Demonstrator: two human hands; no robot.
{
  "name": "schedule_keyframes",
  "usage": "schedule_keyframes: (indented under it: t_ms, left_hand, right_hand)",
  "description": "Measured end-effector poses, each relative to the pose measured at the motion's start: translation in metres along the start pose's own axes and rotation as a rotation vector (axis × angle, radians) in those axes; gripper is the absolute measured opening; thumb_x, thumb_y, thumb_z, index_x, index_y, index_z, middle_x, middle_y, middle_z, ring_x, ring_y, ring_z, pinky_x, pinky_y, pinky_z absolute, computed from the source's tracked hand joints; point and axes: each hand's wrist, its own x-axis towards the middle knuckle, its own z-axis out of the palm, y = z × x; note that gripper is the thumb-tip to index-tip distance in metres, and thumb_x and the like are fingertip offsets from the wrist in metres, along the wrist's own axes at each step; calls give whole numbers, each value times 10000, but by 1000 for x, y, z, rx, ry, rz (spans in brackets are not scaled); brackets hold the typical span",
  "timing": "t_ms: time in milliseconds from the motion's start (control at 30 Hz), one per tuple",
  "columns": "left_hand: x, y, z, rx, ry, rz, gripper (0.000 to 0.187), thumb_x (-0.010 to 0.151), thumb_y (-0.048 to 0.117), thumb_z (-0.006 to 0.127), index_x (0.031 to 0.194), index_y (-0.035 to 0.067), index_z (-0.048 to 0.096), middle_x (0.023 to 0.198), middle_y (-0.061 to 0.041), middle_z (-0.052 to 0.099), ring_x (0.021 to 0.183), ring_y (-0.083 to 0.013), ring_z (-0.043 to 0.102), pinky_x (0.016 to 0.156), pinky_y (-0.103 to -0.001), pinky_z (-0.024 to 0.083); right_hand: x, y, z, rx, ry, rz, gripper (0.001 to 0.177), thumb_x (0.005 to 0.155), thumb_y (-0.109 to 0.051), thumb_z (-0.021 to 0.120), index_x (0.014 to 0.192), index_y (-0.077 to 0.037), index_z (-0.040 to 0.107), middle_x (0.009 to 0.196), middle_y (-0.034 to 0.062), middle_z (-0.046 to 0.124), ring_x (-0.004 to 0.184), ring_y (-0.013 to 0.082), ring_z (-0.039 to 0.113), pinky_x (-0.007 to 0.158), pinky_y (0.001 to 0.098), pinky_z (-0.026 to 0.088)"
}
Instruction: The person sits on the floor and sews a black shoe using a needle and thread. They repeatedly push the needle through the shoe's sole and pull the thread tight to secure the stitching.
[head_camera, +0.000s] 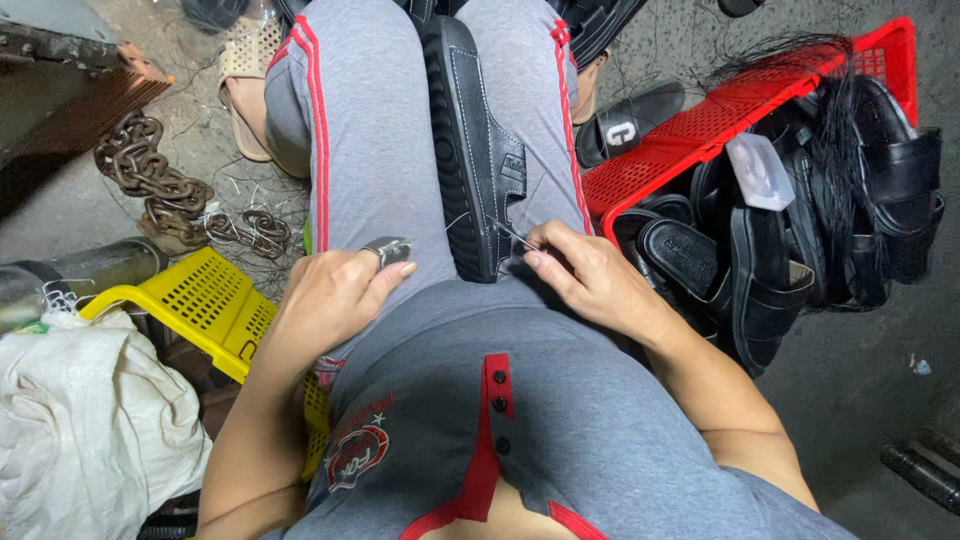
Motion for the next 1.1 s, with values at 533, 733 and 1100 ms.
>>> schedule_keyframes:
  t_ms: [533,733,1100]
  left_hand:
    - [17,-3,21,-825,81,407,197,932,117,594,776,41,686,652,-61,623,581,-168,569,574,-291,494]
    - [14,7,26,-897,47,491,177,895,97,643,726,56,678,591,-40,564,529,-155,535,536,-281,483]
    - [14,4,22,-868,134,427,243,924,110,613,686,63,630,561,-51,546,522,-159,502,527,-278,453]
  right_hand:
    - [8,4,-11,-34,10,-49,180,948,-215,556,1057,-79,603,789,222,639,742,444,648,621,508,517]
    - [8,3,-8,-77,9,-71,180,950,-238,558,1046,-92,603,799,203,647,773,432,654,647,503,522]
    - [10,-4,-16,-132,-19,-94,181,951,-250,552,1048,-110,614,862,185,671,825,412,666,681,501,531]
